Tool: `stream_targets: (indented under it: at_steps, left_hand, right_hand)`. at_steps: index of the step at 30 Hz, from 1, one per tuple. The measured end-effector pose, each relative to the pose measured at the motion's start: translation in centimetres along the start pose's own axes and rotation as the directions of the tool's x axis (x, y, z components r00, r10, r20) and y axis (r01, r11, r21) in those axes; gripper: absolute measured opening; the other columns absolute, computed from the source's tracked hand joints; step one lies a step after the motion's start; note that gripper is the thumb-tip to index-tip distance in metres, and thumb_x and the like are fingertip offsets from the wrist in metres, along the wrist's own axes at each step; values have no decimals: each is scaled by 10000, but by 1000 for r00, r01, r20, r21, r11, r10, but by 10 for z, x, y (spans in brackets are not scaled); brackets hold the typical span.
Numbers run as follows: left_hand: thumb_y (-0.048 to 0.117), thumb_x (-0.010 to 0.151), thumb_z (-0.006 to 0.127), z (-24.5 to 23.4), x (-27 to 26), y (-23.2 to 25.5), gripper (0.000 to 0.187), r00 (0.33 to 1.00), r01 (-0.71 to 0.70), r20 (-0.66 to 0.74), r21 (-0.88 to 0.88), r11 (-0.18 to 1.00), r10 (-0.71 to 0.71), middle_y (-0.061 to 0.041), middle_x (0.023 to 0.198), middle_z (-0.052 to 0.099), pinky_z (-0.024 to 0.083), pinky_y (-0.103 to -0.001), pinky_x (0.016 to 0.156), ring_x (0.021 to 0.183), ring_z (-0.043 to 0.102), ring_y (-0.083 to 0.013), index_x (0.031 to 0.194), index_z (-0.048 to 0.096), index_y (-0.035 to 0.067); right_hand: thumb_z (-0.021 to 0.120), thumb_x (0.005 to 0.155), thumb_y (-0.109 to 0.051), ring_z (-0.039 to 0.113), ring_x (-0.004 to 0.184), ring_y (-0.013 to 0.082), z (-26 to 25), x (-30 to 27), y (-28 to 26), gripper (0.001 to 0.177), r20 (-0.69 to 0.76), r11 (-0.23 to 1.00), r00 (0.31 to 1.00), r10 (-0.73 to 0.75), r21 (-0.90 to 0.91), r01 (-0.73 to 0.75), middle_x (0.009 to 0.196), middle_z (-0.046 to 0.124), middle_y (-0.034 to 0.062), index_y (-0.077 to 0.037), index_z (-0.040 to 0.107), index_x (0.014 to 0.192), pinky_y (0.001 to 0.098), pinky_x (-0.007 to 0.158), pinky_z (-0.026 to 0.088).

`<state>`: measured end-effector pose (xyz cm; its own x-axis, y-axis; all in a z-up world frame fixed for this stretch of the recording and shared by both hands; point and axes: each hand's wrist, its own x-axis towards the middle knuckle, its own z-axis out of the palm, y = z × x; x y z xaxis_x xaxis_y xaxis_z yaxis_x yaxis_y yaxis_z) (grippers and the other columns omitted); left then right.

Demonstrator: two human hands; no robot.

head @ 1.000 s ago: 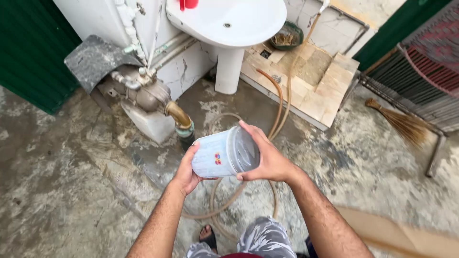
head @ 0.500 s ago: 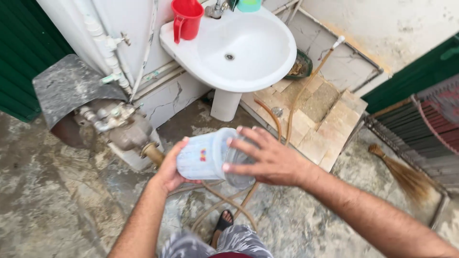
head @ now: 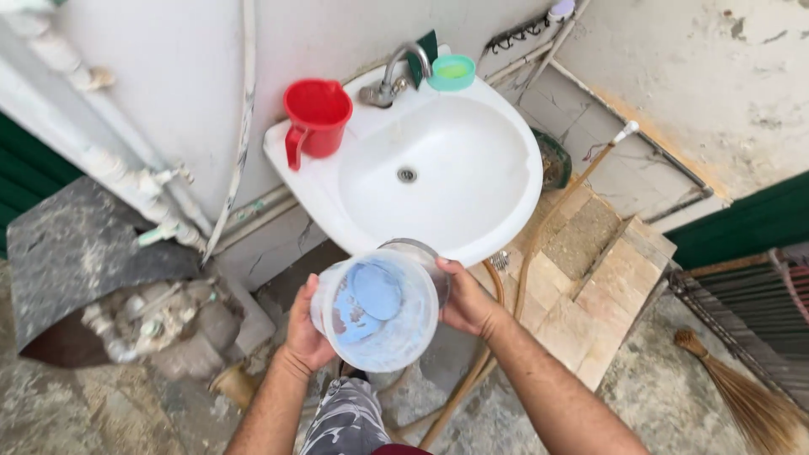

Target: Cleaning a sink with detergent and a sponge.

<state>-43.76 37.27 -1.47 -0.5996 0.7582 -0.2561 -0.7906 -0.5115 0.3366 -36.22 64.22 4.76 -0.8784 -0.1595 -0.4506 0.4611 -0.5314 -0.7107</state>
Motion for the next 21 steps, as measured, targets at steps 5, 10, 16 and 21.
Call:
stream_targets:
  at_steps: [5,10,16,21]
  left_hand:
    - [704,858,545,28,79,41,849,996,-50,-80,-33,998,47,-143,1416,627,434,-557,1110,1304,576,-335,1437,556,83]
    - [732,845,534,36,129,57,892,995,-4,-101,26,1000,6,-167,1402,634,438,-565,1082,1285,586,-334,1452,551,79]
    - [690,868,542,32,182,49,860,974,-175,-150,-33,984,168,-179,1419,628,439,-551,1114,1293,597,-348,1449,545,56]
    - [677,881,529,40,228,27,824,834,-441,-404,-78,894,376,-157,1412,619,450,-562,1094,1280,606,-345,1442,541,73]
  right_hand:
    - [397,962,-694,617,1247,300,-39,90,-62,873,-99,991,993,71,-104,-81,1435,594,208,-15,458,1507,483,984,553]
    - [374,1022,-586,653,1248,231,-70,134,-116,763,-124,978,990,69,-189,-91,1450,592,176,1,447,1503,425,1007,585]
    - [340,1067,-569,718,929,236,-148,237,-183,705,-57,829,981,184,-528,-186,1162,698,168,24,625,1320,393,688,636]
    - [449,1047,-279,746,771,246,-198,364,-271,345,-215,748,973,-86,-659,-79,1032,718,140,-51,596,1261,388,582,607]
